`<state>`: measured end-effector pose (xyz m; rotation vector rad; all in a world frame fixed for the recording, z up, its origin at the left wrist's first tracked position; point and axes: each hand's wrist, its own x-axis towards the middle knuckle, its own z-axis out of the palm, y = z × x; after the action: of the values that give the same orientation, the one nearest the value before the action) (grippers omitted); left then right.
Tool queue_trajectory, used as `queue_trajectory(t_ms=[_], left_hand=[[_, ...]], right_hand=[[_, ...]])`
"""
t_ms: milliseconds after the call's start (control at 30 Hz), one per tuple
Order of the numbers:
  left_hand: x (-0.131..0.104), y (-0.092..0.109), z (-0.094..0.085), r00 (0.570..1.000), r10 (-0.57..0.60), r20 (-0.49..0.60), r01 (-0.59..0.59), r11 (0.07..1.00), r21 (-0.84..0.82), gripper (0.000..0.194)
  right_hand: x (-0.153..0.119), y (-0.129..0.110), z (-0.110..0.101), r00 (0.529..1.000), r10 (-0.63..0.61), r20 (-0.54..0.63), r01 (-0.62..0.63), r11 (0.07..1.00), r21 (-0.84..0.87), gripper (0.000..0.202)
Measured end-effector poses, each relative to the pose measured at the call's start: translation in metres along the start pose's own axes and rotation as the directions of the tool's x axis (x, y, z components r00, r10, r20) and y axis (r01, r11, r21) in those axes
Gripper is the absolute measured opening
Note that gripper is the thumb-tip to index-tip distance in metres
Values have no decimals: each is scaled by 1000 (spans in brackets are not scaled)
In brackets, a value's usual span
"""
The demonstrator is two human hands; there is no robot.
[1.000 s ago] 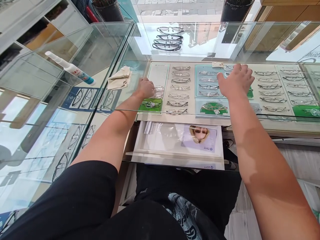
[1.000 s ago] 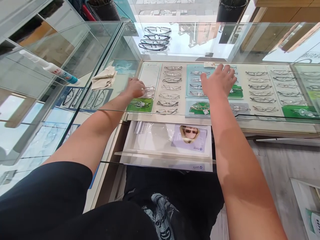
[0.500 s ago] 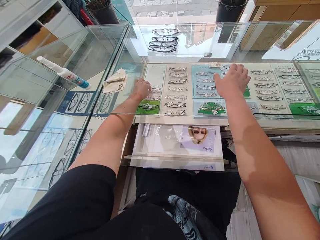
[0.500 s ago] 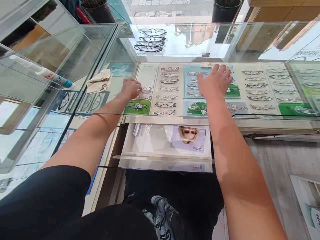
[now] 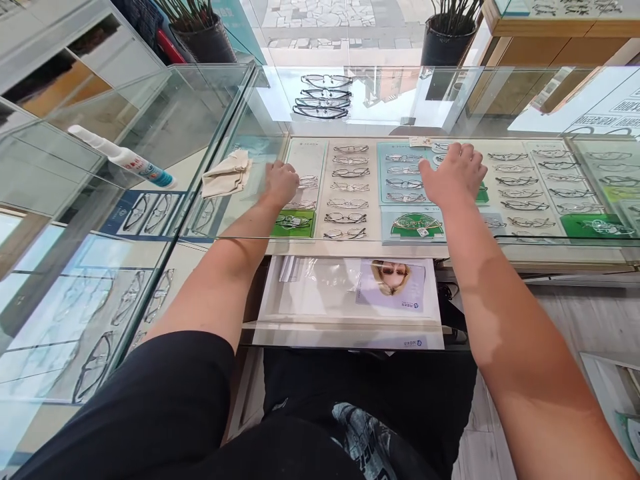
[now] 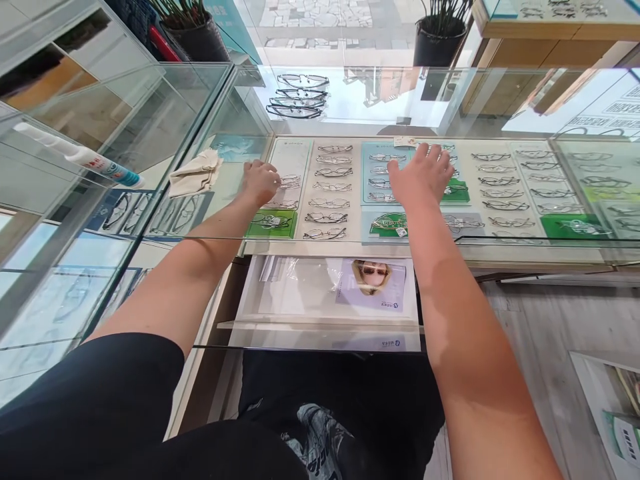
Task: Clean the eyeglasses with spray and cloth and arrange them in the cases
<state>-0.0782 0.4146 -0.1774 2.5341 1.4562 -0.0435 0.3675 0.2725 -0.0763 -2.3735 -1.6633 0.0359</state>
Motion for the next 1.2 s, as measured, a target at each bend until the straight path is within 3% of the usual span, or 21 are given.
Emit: queue_trajectory(t_ms=[133,333,633,967,1200], left_hand=[[-3,12,-2,972,-109,-210,103,994,-38,65],[-15,20,-7,978,-74,-193,63,996,-64,61],[-8,3,4,989,-96,-109,109,987,119,23],[0,-2,15,973,-208,-103,221,965,138,32],[12,3,14,926,-353,-136,364,929,70,42]], right_hand=[[5,7,8,1000,-14,-7,14,1000,-16,84],[4,7,6,1000,-21,-9,20,999,-31,87],[9,9,12,999,-15,-38,15,1000,-12,95],[11,12,17,999,-26,-47,25,999,-31,95],[9,11,16,999,-18,-39,16,999,-46,86]])
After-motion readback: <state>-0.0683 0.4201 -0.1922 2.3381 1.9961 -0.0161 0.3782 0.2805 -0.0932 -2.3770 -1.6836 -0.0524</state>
